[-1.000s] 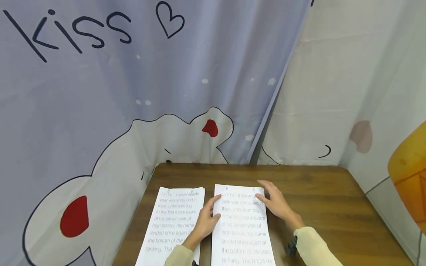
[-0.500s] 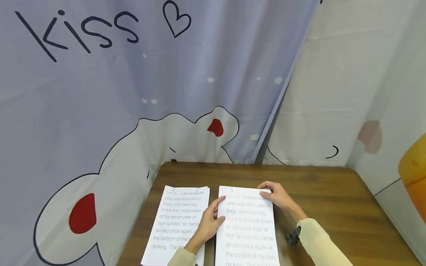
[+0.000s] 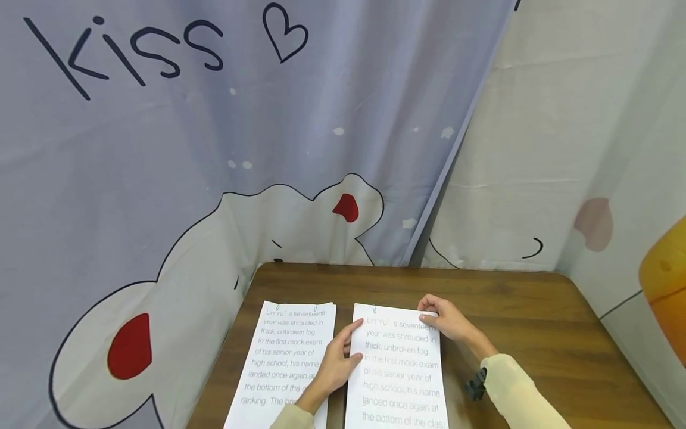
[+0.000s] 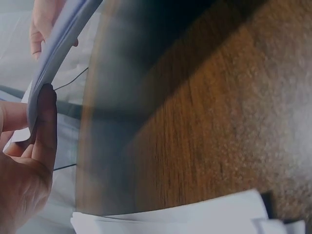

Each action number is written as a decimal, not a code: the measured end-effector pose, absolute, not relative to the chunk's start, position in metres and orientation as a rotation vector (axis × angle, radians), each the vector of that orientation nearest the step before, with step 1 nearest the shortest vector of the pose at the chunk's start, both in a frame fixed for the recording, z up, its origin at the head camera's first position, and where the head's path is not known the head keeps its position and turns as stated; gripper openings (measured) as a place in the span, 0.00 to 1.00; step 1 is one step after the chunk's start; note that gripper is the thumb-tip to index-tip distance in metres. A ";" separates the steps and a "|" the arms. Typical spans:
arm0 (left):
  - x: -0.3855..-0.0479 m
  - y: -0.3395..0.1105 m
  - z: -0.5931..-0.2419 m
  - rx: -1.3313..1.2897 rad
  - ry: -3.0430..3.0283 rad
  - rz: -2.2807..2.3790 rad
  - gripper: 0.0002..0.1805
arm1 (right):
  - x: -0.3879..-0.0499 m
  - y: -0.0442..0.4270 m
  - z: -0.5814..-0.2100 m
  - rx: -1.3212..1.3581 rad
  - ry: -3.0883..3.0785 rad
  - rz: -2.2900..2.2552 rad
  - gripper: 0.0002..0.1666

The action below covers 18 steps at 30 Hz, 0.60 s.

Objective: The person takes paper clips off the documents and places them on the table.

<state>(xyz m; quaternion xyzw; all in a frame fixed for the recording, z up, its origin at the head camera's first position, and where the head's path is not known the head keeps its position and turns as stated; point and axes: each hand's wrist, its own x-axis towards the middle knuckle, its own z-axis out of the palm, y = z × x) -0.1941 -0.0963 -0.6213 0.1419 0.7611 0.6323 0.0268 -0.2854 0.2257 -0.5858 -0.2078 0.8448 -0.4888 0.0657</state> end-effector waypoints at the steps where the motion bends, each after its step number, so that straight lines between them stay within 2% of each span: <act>1: -0.194 -0.096 -0.621 0.439 2.348 1.954 0.44 | -0.285 0.226 -0.585 -0.621 2.552 -1.469 0.07; 18: -0.193 -0.094 -0.625 0.422 2.291 1.976 0.44 | -0.282 0.223 -0.586 -0.570 2.574 -1.506 0.07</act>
